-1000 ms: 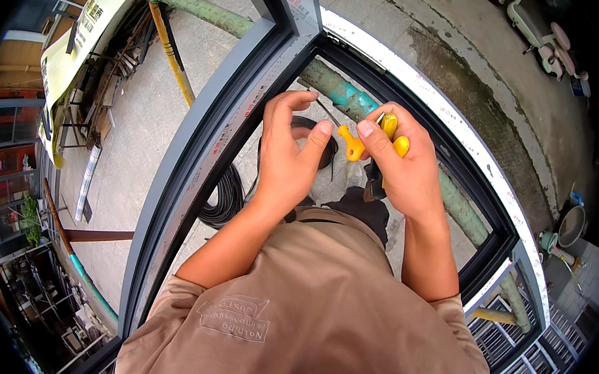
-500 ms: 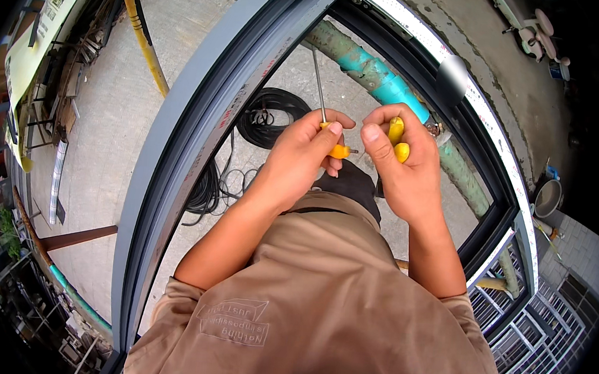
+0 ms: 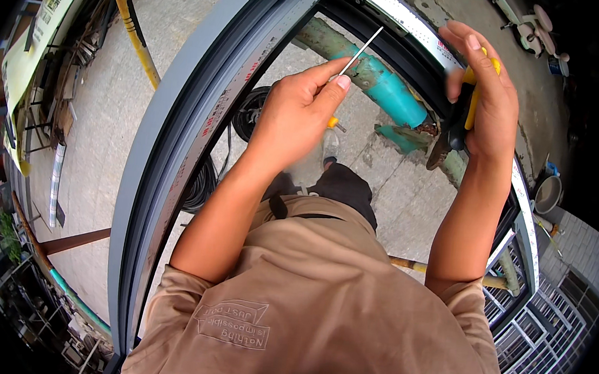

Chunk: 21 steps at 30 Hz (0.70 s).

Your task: The person installs a black sealant strip into a white window frame using a screwdriver and pliers to press and cut the strip into place.

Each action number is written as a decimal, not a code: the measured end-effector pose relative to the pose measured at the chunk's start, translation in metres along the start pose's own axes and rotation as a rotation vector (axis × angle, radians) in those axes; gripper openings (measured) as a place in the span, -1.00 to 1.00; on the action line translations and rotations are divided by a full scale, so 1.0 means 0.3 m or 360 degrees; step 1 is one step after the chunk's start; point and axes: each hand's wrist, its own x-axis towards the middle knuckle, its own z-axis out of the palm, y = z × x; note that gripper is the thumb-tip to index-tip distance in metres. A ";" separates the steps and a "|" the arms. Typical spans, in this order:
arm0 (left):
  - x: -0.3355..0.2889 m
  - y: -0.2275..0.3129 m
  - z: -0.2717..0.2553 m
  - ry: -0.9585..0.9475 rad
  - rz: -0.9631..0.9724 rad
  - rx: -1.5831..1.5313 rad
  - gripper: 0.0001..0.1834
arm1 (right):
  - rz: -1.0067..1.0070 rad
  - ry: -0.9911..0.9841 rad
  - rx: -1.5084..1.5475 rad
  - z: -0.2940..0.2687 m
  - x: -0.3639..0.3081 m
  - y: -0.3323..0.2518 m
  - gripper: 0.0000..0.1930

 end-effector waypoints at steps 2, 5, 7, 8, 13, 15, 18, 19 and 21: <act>0.017 0.006 0.003 0.0002 0.0024 0.0056 -0.51 | -0.0012 -0.0036 -0.0014 0.013 0.014 0.009 -0.39; 0.030 0.011 0.014 0.0012 0.0049 0.0085 -0.51 | 0.0024 -0.0138 0.0079 0.017 0.027 0.013 -0.36; 0.032 0.011 0.023 0.0032 0.0044 0.0082 -0.51 | 0.0061 -0.0189 0.0106 0.014 0.036 0.012 -0.35; 0.033 0.009 0.026 0.0048 0.0044 0.0078 -0.51 | 0.0075 -0.0223 0.0089 0.011 0.039 0.012 -0.35; 0.040 -0.007 0.026 0.0098 0.0137 0.0207 -0.53 | 0.0098 -0.0263 -0.0039 0.005 0.041 0.013 -0.38; 0.042 -0.013 0.022 0.0109 0.0164 0.0263 -0.53 | 0.0094 -0.0260 -0.0060 0.009 0.036 0.014 -0.39; 0.044 -0.009 0.019 0.0114 0.0177 0.0316 -0.54 | 0.0075 -0.0250 -0.0071 0.017 0.028 0.014 -0.40; 0.042 -0.003 0.019 0.0107 0.0166 0.0308 -0.53 | 0.0102 -0.0243 -0.0060 0.020 0.025 0.012 -0.40; 0.042 0.015 0.020 0.0089 0.0135 0.0189 -0.53 | 0.0110 -0.0245 -0.0065 0.025 0.022 0.007 -0.41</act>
